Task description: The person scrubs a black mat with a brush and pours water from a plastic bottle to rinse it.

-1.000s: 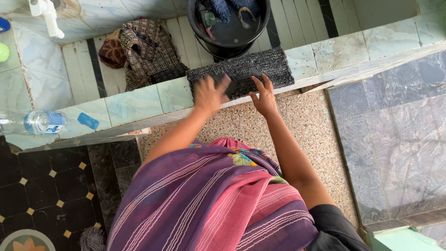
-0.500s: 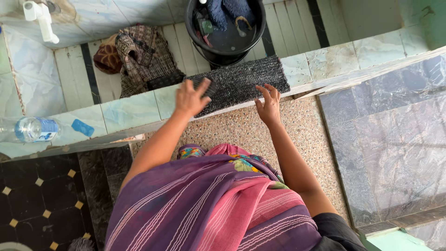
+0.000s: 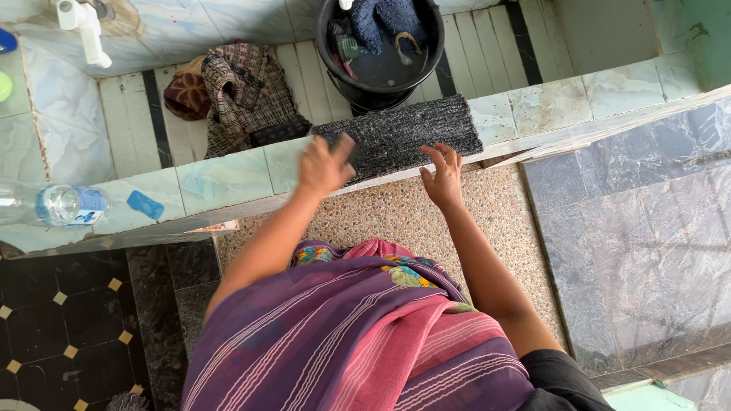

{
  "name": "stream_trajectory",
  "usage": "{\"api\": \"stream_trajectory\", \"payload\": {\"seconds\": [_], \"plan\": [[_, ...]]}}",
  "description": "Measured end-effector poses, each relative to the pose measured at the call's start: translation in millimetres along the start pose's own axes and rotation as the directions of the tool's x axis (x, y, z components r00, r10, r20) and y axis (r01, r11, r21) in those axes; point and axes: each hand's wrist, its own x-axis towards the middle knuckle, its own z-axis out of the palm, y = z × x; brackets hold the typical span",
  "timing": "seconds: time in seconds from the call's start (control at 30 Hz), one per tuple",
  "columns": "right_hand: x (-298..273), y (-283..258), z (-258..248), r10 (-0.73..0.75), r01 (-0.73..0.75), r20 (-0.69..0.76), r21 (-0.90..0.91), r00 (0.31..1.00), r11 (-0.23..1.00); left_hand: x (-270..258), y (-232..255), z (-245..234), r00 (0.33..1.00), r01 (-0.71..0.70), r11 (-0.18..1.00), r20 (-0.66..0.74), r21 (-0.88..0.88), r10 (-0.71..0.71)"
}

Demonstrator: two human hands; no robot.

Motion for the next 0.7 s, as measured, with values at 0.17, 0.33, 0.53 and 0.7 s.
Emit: {"api": "stream_trajectory", "payload": {"seconds": [0.17, 0.33, 0.53, 0.7], "plan": [[-3.0, 2.5, 3.9, -0.024, 0.026, 0.032, -0.069, 0.999, 0.997, -3.5, -26.5, -7.8, 0.999, 0.045, 0.997, 0.010, -0.058, -0.045], [-7.0, -2.8, -5.1, 0.084, -0.081, 0.050, -0.053, 0.995, 0.995, 24.4, -12.7, -12.3, 0.975, 0.220, 0.961, 0.070, -0.167, -0.211], [-2.7, -29.1, -16.1, -0.108, 0.109, 0.042, -0.020, 0.993, 0.994, -2.3, 44.8, -20.8, 0.986, -0.164, 0.949, -0.035, -0.270, 0.160], [19.9, -78.5, -15.5, -0.501, 0.516, 0.194, -0.039, 0.844, 0.855, 16.7, 51.4, -53.6, 0.920, -0.389, 0.771, -0.257, -0.504, 0.296]]}}
